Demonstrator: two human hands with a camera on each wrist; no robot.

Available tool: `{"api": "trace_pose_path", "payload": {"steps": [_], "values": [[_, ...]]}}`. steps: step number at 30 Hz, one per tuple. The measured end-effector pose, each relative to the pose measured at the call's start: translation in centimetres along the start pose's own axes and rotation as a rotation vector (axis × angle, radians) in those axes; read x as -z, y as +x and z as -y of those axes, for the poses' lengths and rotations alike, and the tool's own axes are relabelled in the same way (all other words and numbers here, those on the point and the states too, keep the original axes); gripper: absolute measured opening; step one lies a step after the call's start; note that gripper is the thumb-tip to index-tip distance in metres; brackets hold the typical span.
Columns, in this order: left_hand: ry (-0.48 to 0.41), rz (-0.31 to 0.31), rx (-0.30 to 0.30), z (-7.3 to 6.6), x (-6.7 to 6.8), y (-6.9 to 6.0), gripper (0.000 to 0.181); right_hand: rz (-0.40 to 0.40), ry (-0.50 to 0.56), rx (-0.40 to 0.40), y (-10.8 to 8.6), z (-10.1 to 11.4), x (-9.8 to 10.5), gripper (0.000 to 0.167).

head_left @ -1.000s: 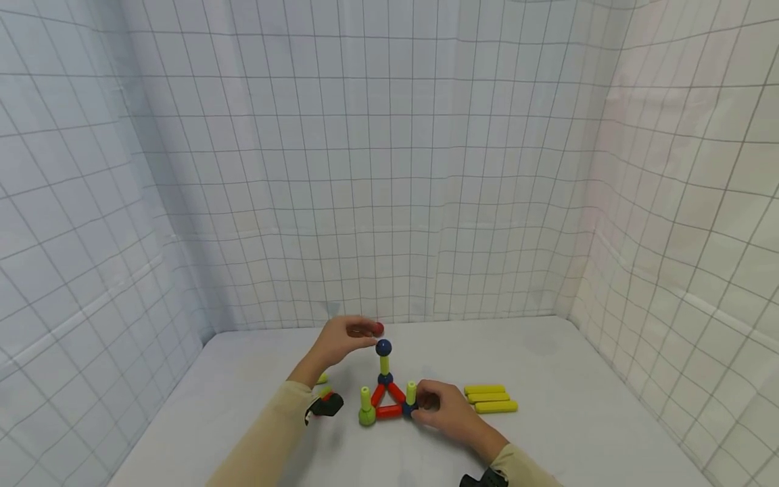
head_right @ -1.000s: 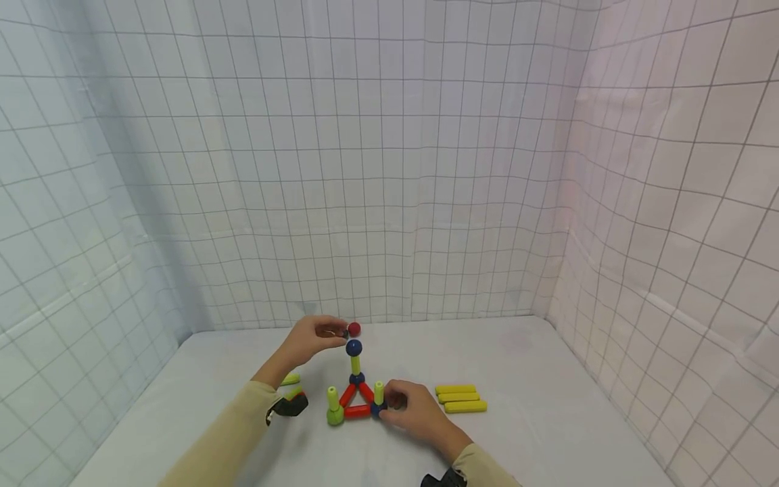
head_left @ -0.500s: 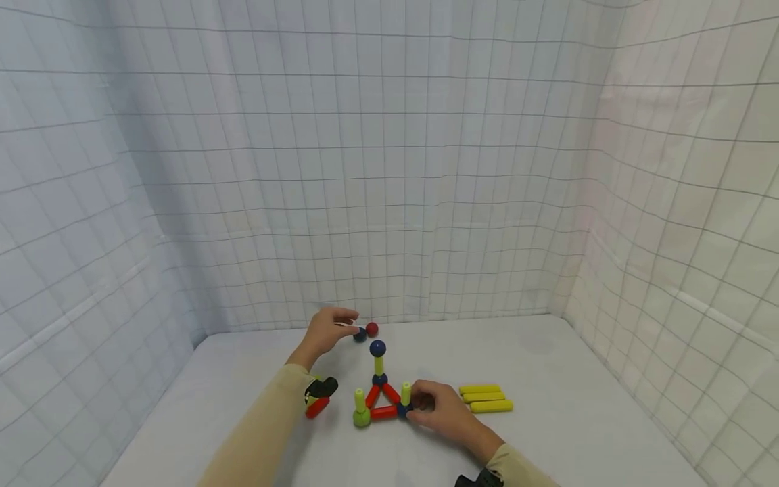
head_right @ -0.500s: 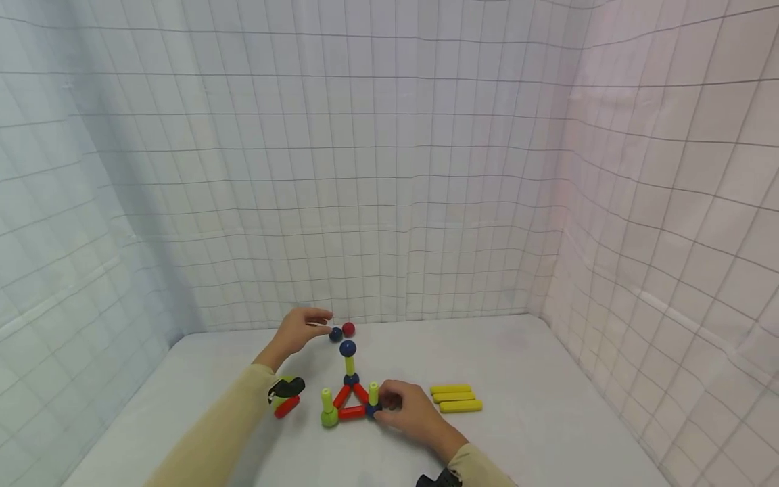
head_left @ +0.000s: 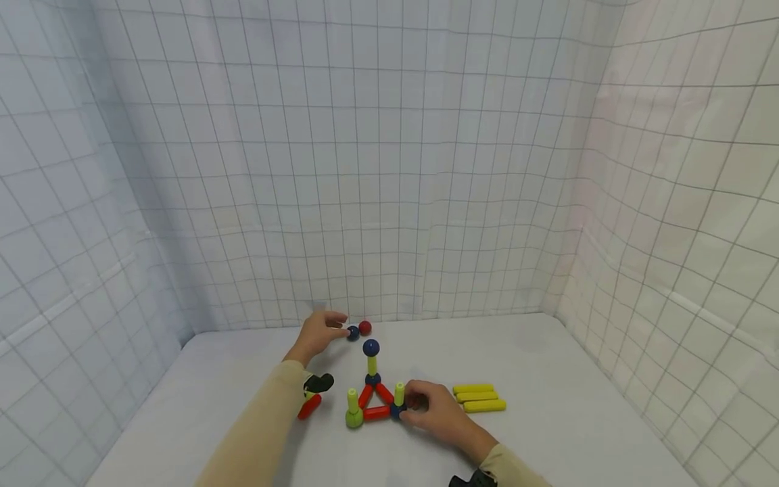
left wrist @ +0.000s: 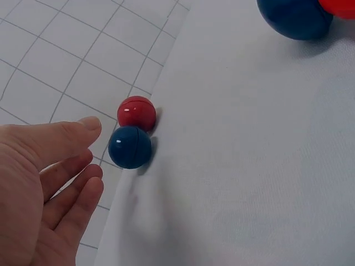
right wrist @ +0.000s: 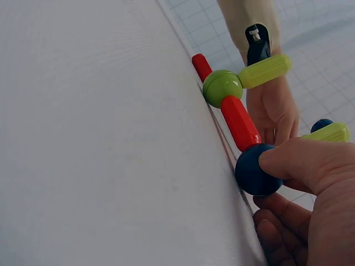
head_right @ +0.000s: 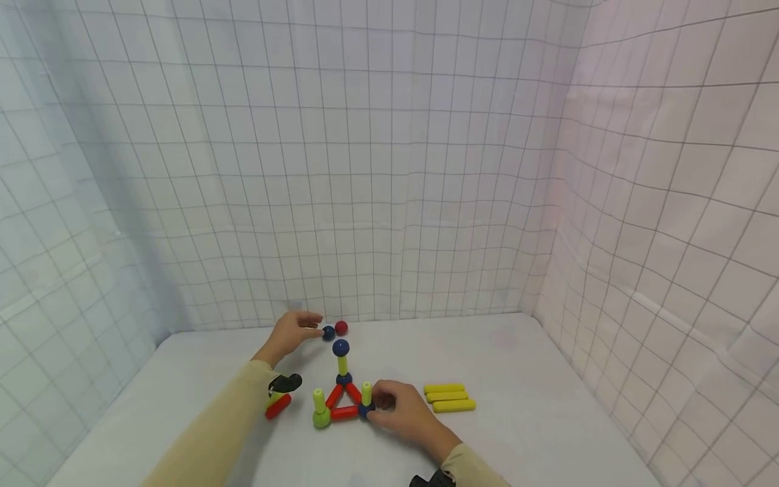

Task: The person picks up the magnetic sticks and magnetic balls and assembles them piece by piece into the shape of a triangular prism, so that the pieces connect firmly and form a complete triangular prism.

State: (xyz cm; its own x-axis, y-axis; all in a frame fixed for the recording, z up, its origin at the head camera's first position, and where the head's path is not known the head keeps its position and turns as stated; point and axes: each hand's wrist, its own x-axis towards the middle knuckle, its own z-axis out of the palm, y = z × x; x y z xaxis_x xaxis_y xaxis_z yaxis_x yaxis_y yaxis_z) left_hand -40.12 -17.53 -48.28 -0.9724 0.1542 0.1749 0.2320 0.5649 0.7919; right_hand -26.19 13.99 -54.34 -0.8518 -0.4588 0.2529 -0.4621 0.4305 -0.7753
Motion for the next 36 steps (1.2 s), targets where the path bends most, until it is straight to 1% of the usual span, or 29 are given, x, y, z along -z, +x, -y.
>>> {"api": "trace_pose_path", "payload": {"steps": [6,12,17,23,29,36], "values": [[-0.004,-0.005,0.047,0.8,-0.8,0.1,0.038,-0.006,-0.016,0.003,-0.2,-0.1,0.0,0.016],[0.002,-0.007,0.084,1.4,-1.8,0.4,0.043,-0.01,-0.015,0.012,-0.1,-0.3,0.0,0.017],[0.003,-0.045,0.094,1.5,-2.5,0.5,0.045,-0.007,-0.011,0.006,0.0,-0.2,0.0,0.017],[0.013,-0.069,0.088,1.6,-3.0,0.7,0.042,-0.011,-0.021,-0.012,0.0,0.1,0.0,0.017],[0.02,-0.082,0.082,1.5,-3.2,1.0,0.039,-0.013,-0.02,-0.015,0.1,0.1,0.1,0.017],[0.048,-0.091,0.093,1.4,-3.5,0.9,0.036,-0.002,-0.007,-0.021,0.1,-0.2,-0.1,0.017]]}}
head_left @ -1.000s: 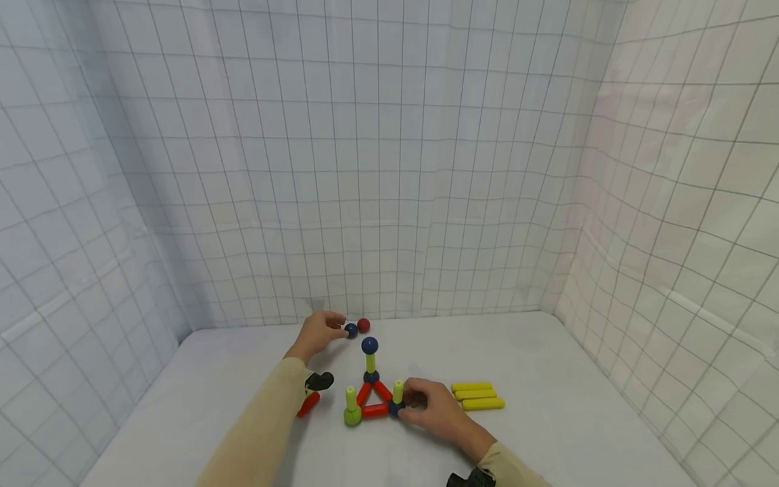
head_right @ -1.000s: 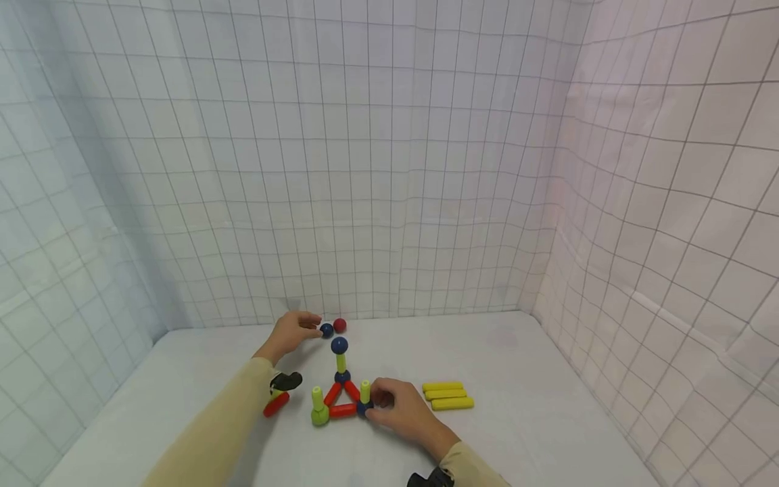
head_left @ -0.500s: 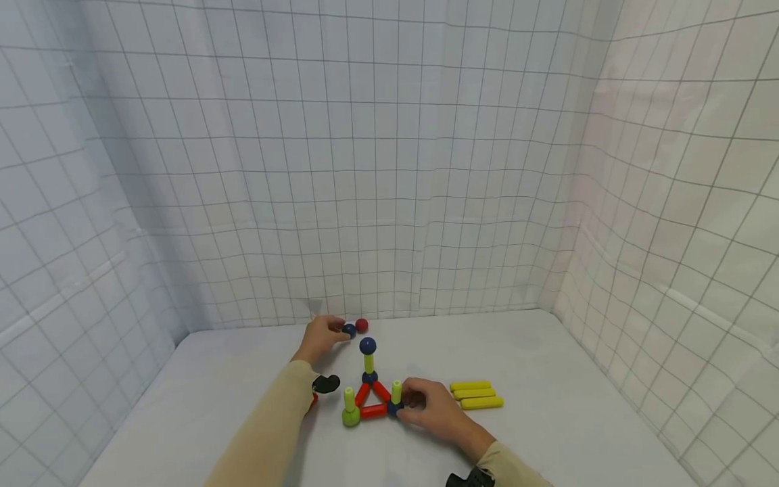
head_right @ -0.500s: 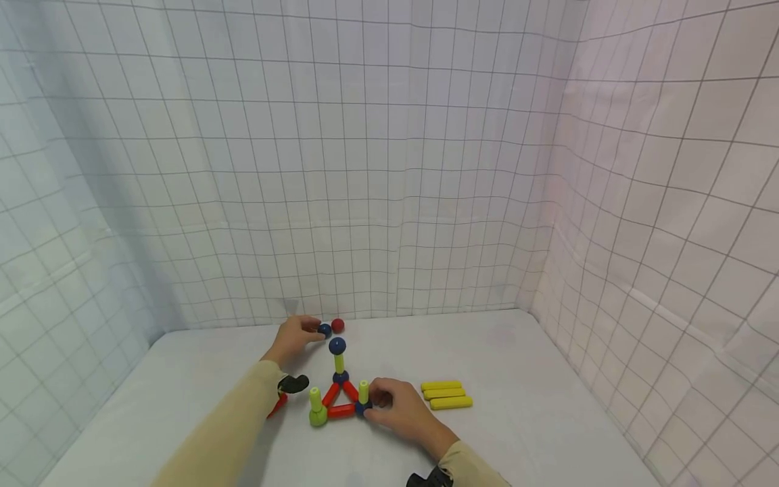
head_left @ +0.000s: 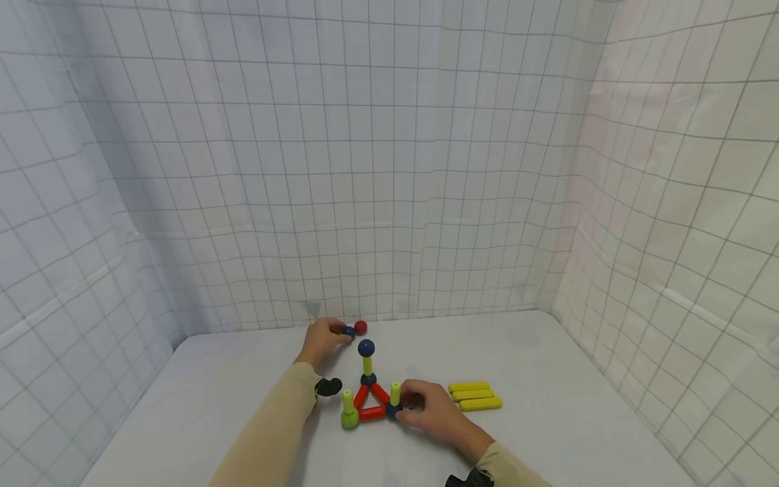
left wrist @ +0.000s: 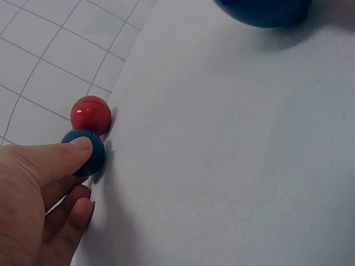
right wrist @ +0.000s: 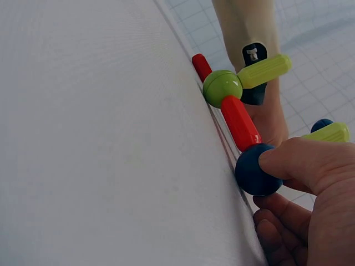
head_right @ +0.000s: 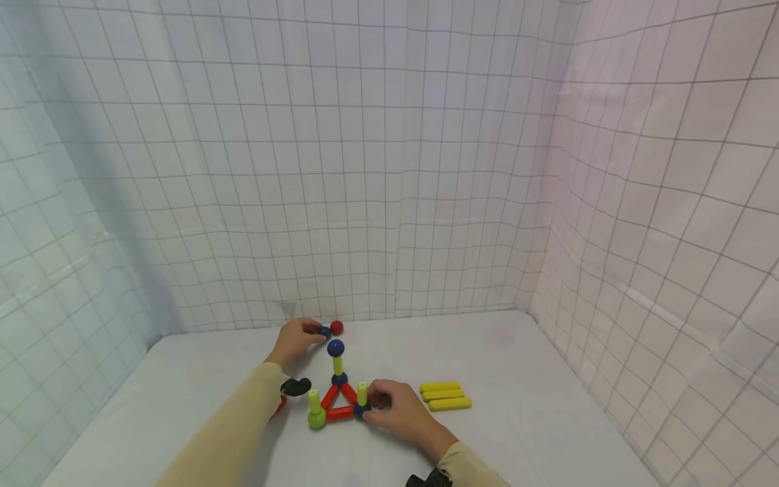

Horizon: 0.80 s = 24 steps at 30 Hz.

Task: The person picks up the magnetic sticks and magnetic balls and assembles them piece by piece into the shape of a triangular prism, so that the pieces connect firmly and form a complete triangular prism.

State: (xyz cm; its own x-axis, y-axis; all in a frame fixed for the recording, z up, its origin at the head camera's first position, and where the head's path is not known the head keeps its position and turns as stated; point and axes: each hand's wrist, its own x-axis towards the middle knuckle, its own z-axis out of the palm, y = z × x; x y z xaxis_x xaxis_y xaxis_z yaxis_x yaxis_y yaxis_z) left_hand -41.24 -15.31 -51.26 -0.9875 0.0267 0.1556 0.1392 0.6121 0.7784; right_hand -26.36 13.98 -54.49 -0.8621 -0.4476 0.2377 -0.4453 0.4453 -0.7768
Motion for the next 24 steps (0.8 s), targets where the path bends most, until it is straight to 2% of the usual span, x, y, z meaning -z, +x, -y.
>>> {"api": "trace_pose_path", "payload": {"steps": [9,13,24], "values": [[-0.02,0.027,0.001,0.3,1.7,-0.2,0.035,-0.003,-0.014,0.02,0.2,0.1,0.0,0.017],[-0.047,0.052,-0.002,-0.4,2.6,-0.5,0.036,-0.003,-0.017,0.018,0.1,0.2,0.0,0.017],[-0.055,0.056,-0.08,-2.8,4.8,-1.8,0.033,-0.007,-0.023,0.007,-0.1,0.3,-0.1,0.019]]}}
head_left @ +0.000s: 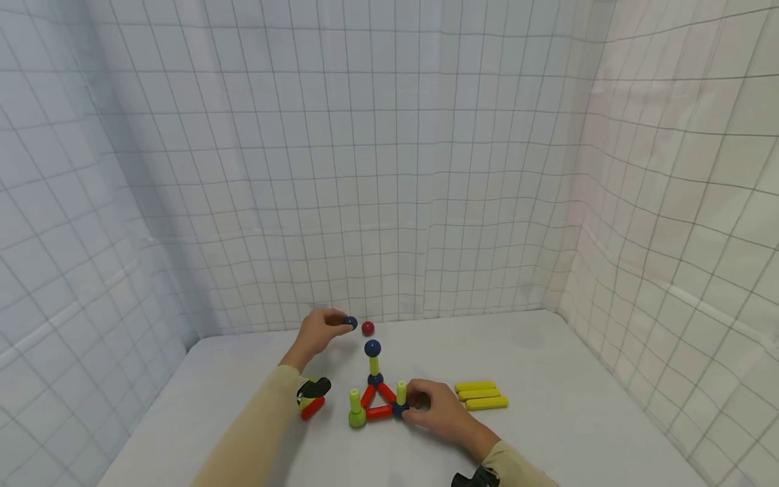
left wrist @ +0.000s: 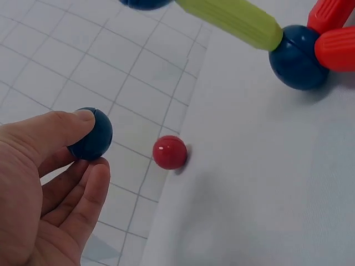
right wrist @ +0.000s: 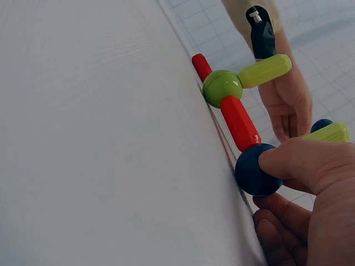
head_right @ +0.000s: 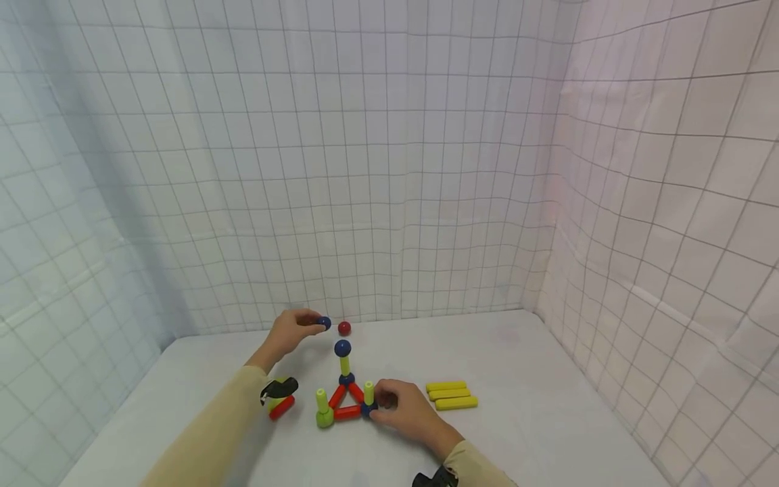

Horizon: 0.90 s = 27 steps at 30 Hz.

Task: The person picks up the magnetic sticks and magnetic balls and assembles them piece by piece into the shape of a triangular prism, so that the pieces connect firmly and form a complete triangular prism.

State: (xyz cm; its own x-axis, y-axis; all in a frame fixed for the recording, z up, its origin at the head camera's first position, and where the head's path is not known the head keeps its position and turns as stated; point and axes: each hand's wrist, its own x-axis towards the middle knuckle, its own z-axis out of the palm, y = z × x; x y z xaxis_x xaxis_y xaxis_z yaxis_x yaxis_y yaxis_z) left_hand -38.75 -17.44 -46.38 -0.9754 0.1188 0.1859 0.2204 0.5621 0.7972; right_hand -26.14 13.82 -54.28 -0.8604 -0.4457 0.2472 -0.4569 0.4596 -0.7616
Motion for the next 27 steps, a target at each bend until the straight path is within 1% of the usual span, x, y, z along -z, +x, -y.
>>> {"api": "trace_pose_path", "payload": {"steps": [3,5,9,15,19,22,27], "values": [[-0.012,0.0,-0.024,-0.7,0.2,-0.5,0.033,0.008,0.007,-0.004,0.0,-0.1,-0.1,0.019],[-0.02,0.004,-0.05,-1.2,0.3,-0.9,0.034,0.007,0.004,-0.007,-0.1,-0.1,-0.2,0.018],[-0.062,0.022,-0.098,-2.6,0.5,-1.6,0.034,-0.004,-0.003,-0.004,0.0,-0.1,-0.1,0.018],[-0.145,0.063,-0.173,-5.0,0.6,-3.5,0.032,-0.009,-0.01,0.004,0.1,0.1,0.0,0.018],[-0.162,0.099,-0.243,-6.3,0.3,-5.0,0.03,-0.008,-0.009,0.007,0.1,0.0,0.0,0.017],[-0.154,0.117,-0.287,-7.1,-0.1,-5.9,0.029,-0.008,-0.004,0.012,0.0,-0.1,0.0,0.017],[-0.157,0.136,-0.327,-7.9,-0.7,-7.2,0.029,-0.008,0.002,0.019,0.0,-0.2,0.0,0.017]]}}
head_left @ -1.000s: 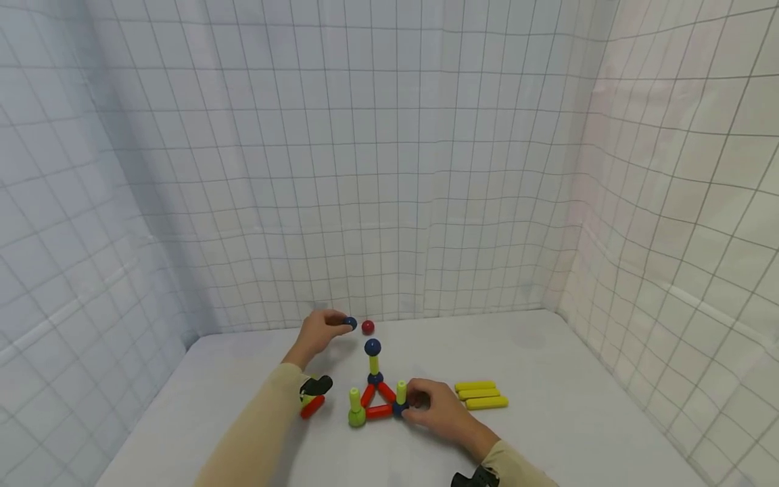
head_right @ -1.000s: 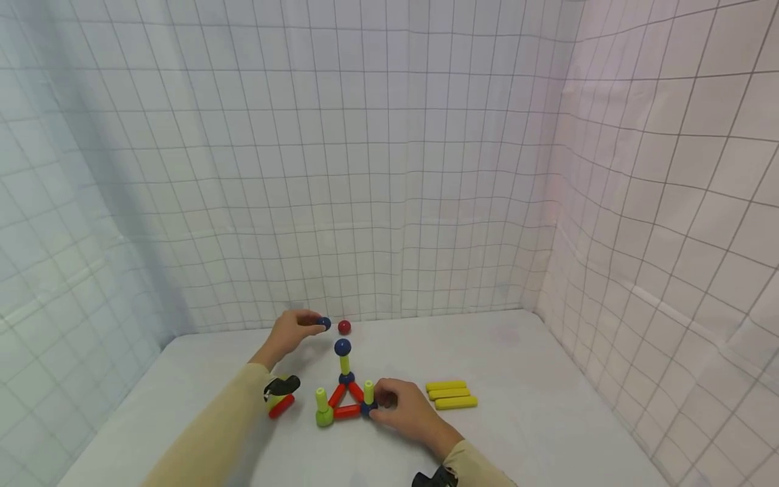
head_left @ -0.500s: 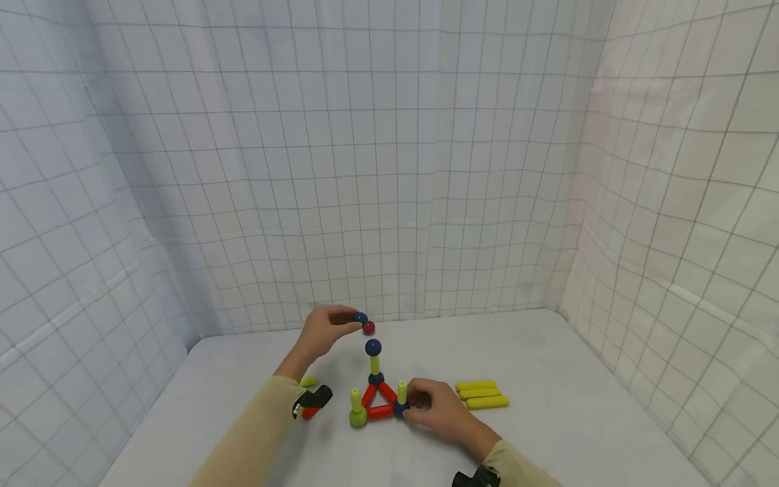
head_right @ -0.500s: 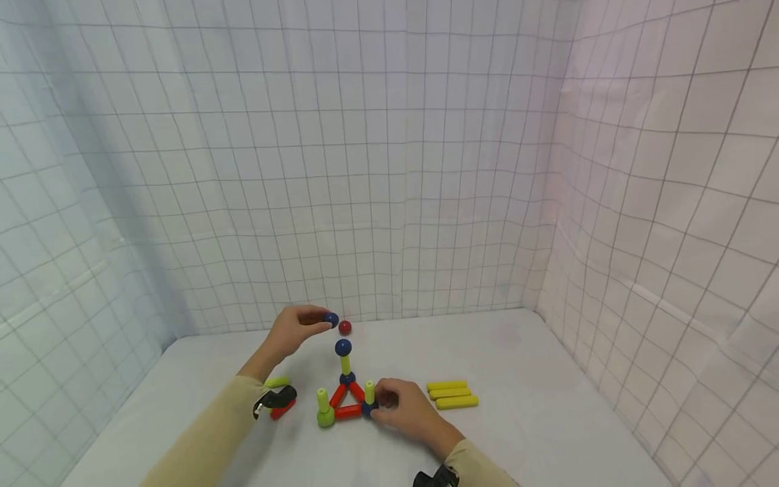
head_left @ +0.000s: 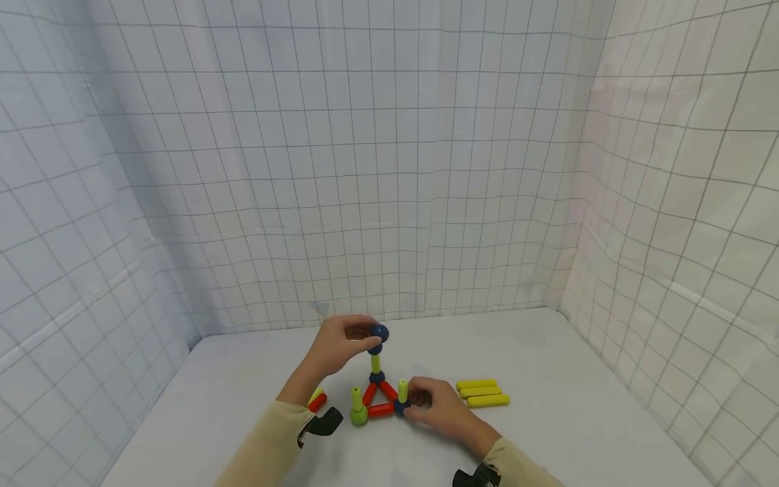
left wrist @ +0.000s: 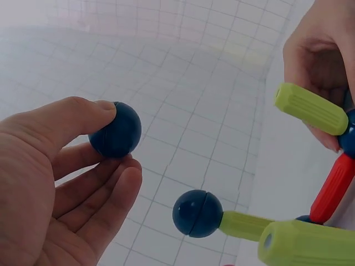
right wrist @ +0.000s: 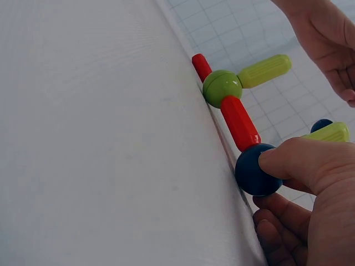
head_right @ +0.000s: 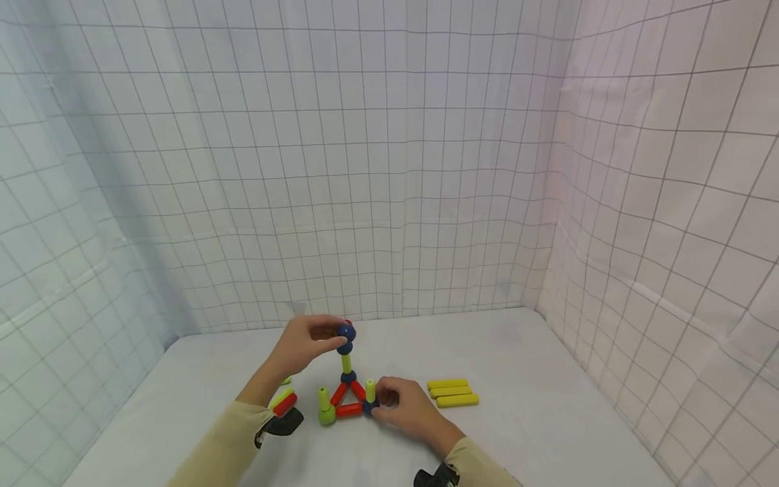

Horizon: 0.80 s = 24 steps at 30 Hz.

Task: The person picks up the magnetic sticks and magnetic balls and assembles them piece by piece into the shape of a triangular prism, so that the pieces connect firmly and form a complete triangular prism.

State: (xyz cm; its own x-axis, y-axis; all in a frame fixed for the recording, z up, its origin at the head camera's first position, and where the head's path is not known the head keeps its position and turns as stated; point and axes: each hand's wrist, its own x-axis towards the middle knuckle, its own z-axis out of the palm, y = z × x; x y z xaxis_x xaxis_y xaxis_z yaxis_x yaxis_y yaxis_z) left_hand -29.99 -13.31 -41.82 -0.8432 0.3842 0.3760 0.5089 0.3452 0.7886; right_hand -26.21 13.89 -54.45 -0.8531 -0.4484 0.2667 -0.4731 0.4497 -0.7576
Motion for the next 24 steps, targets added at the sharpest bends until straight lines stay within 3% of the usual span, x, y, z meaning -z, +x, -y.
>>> {"api": "trace_pose_path", "payload": {"steps": [12,18,24], "values": [[0.045,0.07,-0.017,-0.6,-2.5,-2.5,0.025,0.02,-0.002,0.01,-0.2,-0.3,-0.4,0.016],[0.078,0.072,-0.037,-0.8,-3.4,-2.5,0.024,-0.001,0.014,0.042,-0.4,0.0,-0.4,0.008],[0.122,0.075,-0.039,-0.8,-3.8,-2.2,0.025,-0.012,0.0,0.056,-0.1,0.1,-0.1,0.011]]}}
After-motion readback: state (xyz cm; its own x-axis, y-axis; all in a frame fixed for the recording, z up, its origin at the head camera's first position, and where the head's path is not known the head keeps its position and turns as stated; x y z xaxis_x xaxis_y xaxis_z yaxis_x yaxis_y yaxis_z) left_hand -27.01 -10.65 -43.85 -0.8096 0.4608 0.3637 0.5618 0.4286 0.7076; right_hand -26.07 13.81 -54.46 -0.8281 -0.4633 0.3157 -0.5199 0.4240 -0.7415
